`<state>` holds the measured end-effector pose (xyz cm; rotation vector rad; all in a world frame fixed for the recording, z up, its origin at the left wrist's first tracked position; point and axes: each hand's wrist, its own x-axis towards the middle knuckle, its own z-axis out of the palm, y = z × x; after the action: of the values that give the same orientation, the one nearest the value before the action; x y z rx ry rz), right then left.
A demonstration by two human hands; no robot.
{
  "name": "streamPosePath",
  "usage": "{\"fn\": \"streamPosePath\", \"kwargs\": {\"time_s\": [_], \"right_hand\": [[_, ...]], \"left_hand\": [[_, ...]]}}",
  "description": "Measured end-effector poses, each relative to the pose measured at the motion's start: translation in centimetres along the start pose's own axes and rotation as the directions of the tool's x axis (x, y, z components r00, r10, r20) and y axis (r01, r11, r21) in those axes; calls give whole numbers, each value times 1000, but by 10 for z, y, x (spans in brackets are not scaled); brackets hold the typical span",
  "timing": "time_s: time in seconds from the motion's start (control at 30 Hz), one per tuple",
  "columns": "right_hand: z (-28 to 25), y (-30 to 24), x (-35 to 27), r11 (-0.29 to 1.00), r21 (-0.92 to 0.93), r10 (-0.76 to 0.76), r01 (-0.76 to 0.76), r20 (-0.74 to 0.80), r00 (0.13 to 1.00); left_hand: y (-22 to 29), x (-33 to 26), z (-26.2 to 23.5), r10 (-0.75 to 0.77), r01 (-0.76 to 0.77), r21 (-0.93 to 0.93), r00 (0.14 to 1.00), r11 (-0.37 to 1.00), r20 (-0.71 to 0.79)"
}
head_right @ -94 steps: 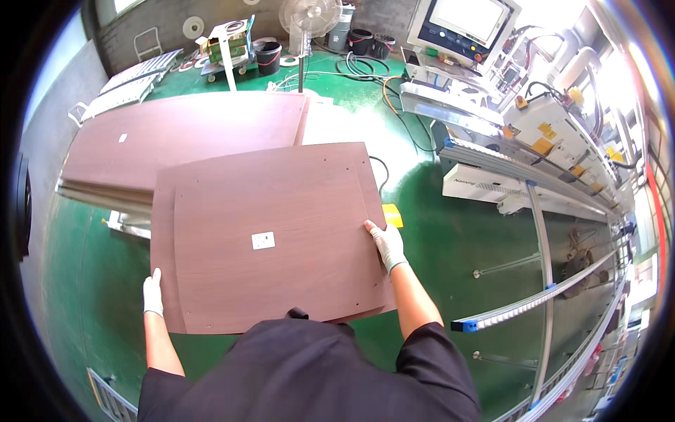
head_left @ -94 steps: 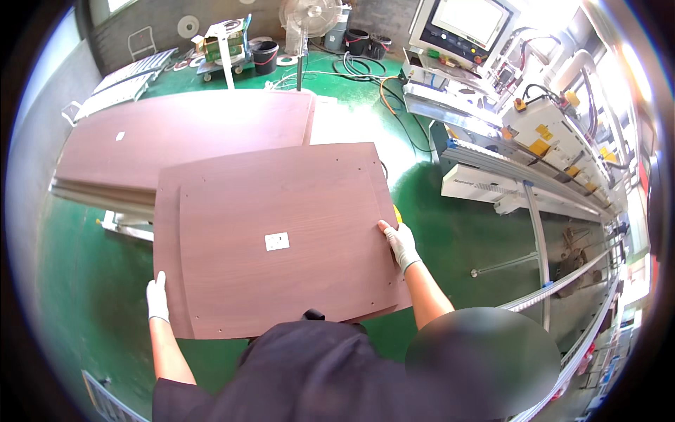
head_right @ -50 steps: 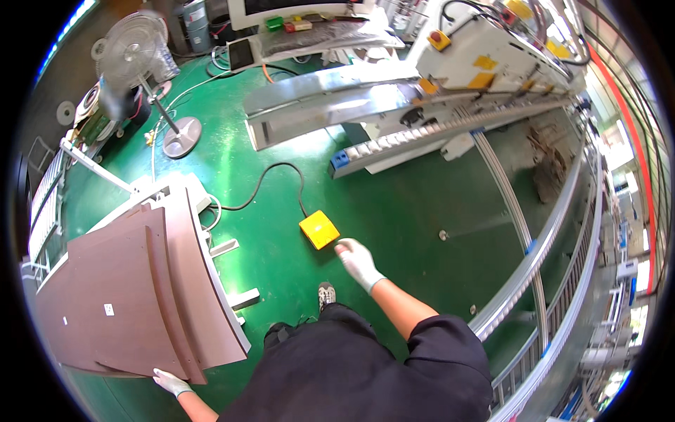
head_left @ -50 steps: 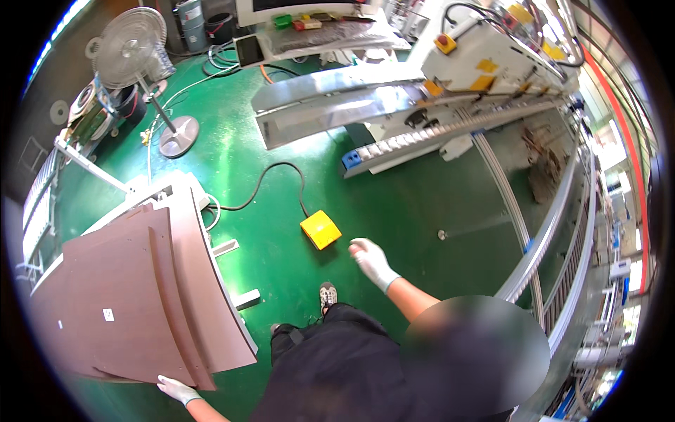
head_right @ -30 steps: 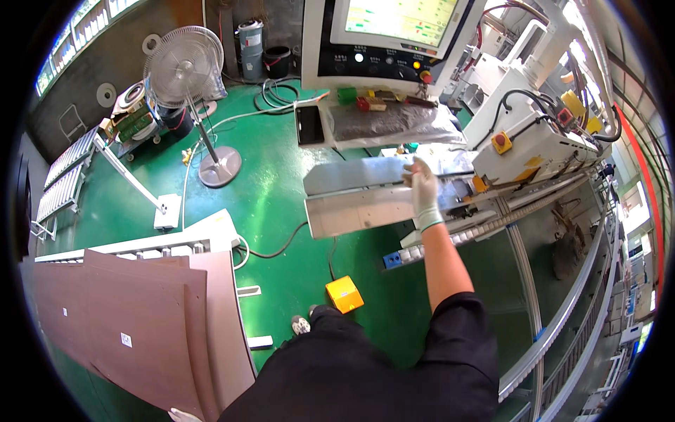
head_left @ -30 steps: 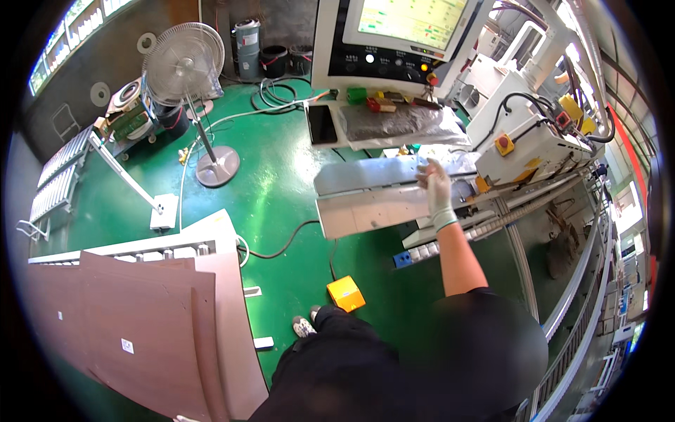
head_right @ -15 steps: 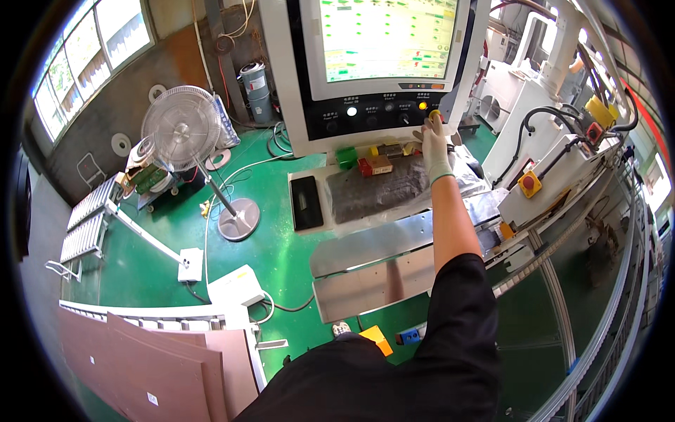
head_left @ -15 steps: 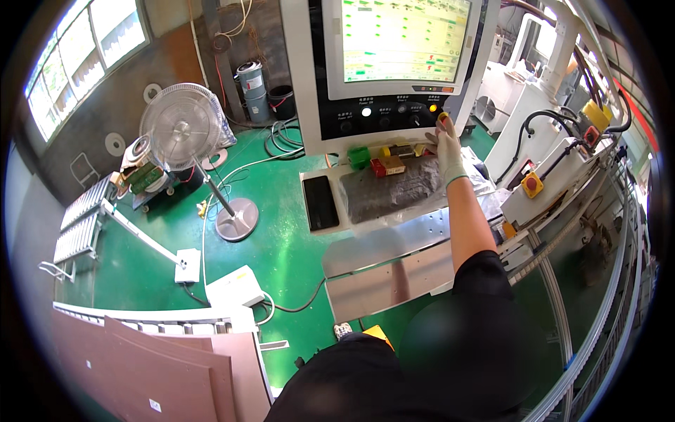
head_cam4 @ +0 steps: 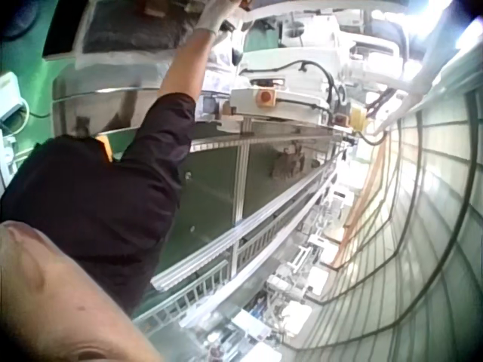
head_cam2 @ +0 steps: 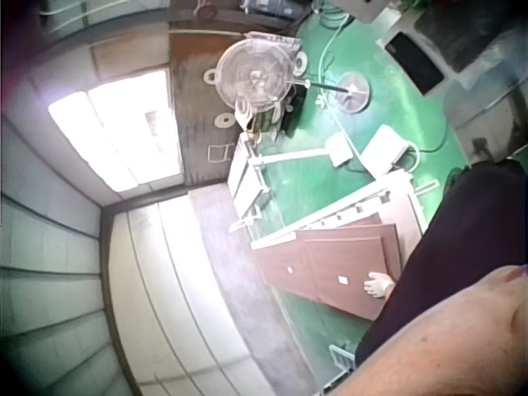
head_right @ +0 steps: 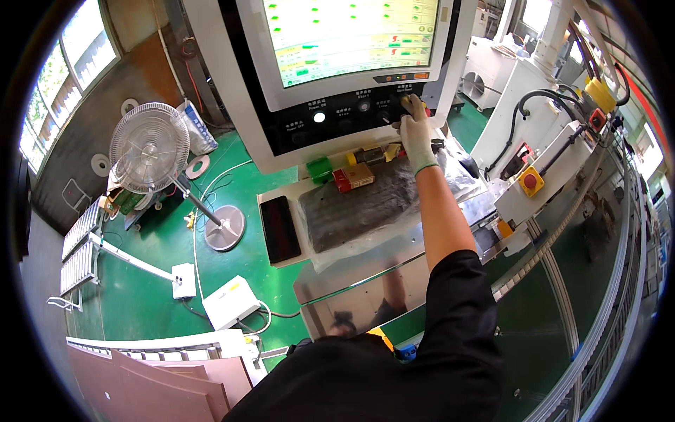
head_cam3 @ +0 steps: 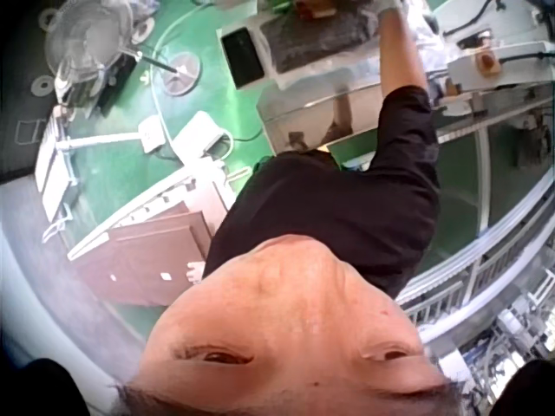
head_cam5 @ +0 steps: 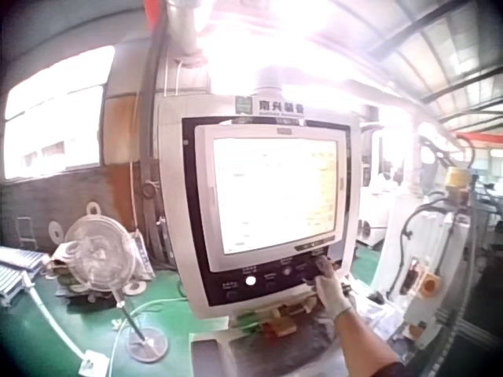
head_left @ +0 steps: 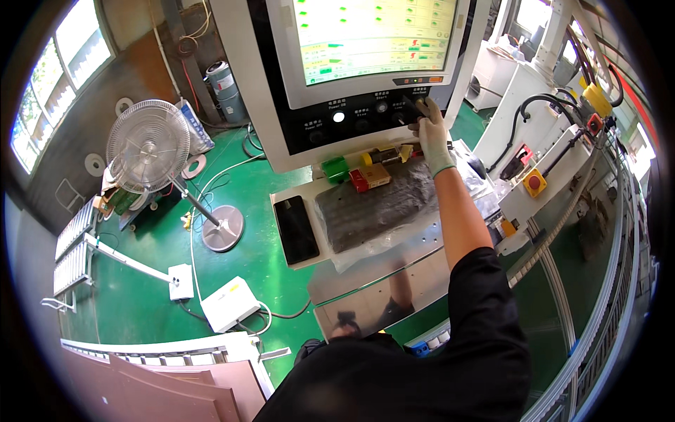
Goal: The person prepares a roll of material by taping the end, feeds the material through the guide rollers and tensioners of an industrial machine, then moves to another part of the factory to retrieve a wooden board and feeds it into a large processing machine.
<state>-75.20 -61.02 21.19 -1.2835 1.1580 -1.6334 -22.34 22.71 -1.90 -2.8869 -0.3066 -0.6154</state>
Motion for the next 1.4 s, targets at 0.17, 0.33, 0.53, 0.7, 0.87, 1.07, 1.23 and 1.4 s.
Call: {"fn": "streamPosePath", "kwargs": {"time_s": [0.17,0.33,0.53,0.7,0.87,1.07,1.23,1.4], "right_hand": [[-4,7,-13,995,60,-72,78,-98,993],[-8,29,-24,989,14,-148,149,-42,988],[21,8,-41,920,-216,-311,327,107,944],[27,12,-44,803,-405,-351,437,271,896],[41,-13,-43,437,-727,-254,530,465,848],[79,-50,-53,88,-899,48,429,434,900],[35,-16,-59,408,-725,-323,554,453,831],[20,11,-223,732,-241,-559,637,321,764]], "left_hand": [[-6,-4,21,22,-22,-4,1000,1000,9],[-14,-9,2,347,-310,182,909,933,-229],[-2,-8,4,395,-316,237,776,918,-493],[-10,-8,22,356,-282,223,809,933,-468],[-26,-4,31,401,-306,283,827,909,-394],[-15,4,33,306,-283,117,858,952,-413],[3,11,20,302,-318,26,868,948,-393],[15,4,6,288,-335,-100,902,937,-320]]}}
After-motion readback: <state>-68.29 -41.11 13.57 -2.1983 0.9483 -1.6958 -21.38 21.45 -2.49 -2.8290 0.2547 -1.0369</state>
